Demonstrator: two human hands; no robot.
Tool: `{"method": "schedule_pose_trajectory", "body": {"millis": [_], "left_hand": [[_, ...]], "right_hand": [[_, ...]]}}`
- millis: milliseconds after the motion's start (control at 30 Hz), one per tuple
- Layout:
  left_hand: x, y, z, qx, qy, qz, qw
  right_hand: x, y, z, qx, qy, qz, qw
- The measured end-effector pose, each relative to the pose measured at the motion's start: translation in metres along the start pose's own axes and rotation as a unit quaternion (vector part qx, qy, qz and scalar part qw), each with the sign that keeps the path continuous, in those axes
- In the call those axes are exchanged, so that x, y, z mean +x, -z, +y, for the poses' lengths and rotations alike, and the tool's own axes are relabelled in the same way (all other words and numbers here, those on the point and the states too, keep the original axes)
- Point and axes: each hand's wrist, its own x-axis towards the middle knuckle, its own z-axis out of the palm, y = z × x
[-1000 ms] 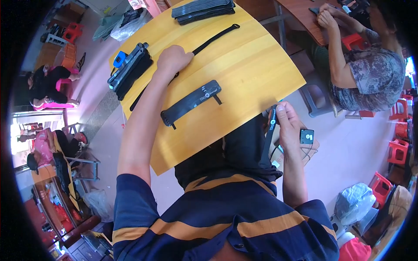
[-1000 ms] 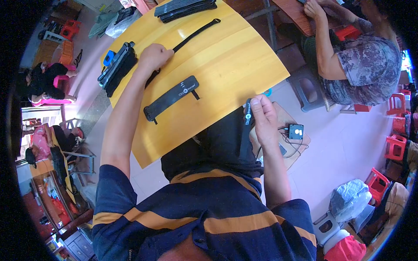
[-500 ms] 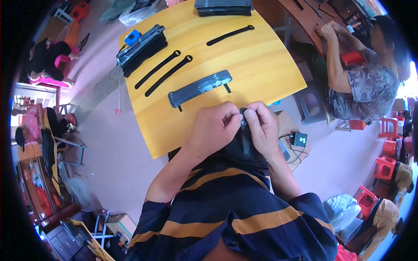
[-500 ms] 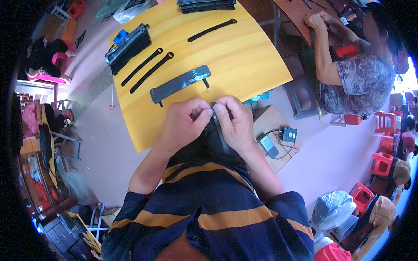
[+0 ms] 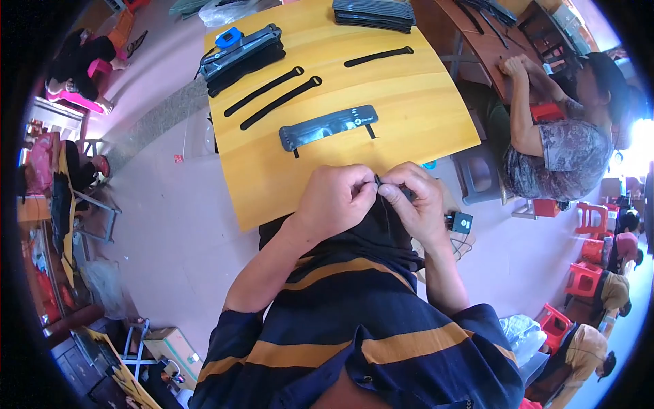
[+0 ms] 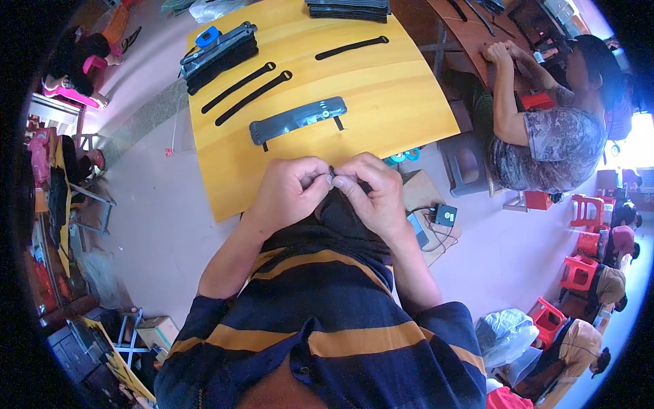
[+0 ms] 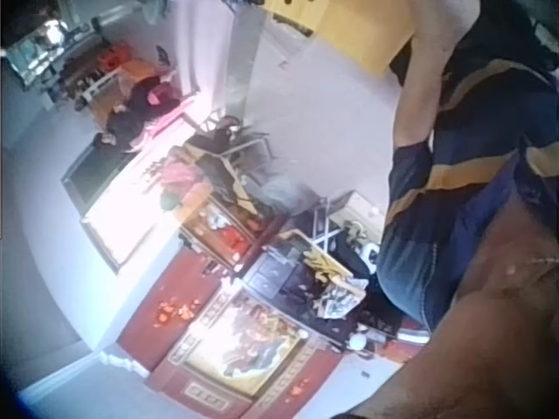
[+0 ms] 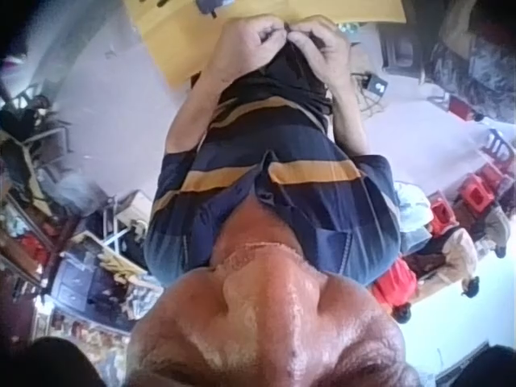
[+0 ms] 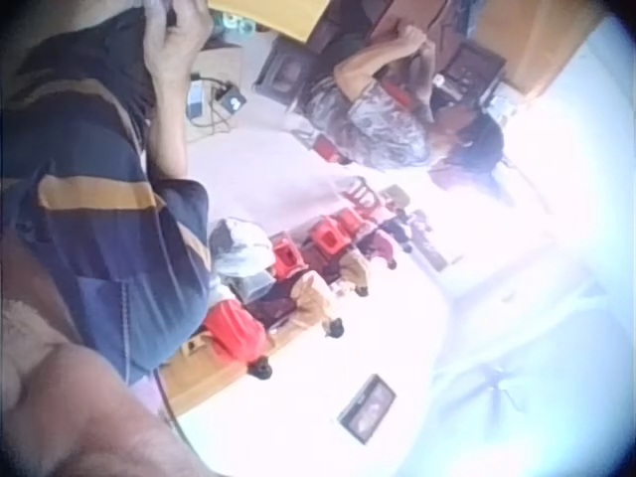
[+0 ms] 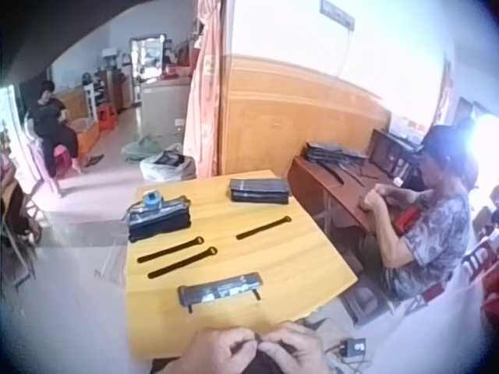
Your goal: Assembling watch straps by inserting components and organizing them on a workspace.
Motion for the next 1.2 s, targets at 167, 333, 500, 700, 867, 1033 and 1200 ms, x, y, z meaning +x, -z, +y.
{"method": "schedule_pose_trajectory", "body": {"millis": [167, 333, 500, 700, 867, 1033, 1200], "left_hand": [[-0.008, 0.008, -0.014, -0.057, 0.044, -0.037, 0.997], [-0.011, 0.01, -0.023, -0.117, 0.069, -0.058, 0.989], [-0.015, 0.012, -0.033, -0.151, 0.078, -0.084, 0.982], [-0.019, 0.015, -0.039, -0.175, 0.083, -0.067, 0.979], [-0.023, 0.018, -0.036, -0.173, 0.078, -0.059, 0.98], [-0.025, 0.018, -0.037, -0.173, 0.077, -0.055, 0.98], [-0.026, 0.017, -0.038, -0.173, 0.094, -0.049, 0.979]], "right_hand": [[0.002, -0.004, 0.0, -0.016, 0.039, -0.023, 0.999], [0.003, -0.008, -0.003, -0.026, 0.027, -0.042, 0.998], [0.003, -0.011, -0.008, -0.05, 0.047, -0.053, 0.996], [0.001, -0.015, -0.011, -0.059, 0.057, -0.063, 0.995], [0.001, -0.016, -0.012, -0.067, 0.068, -0.074, 0.993], [0.004, -0.016, -0.012, -0.08, 0.1, -0.089, 0.988], [0.004, -0.017, -0.014, -0.096, 0.097, -0.096, 0.986]]}}
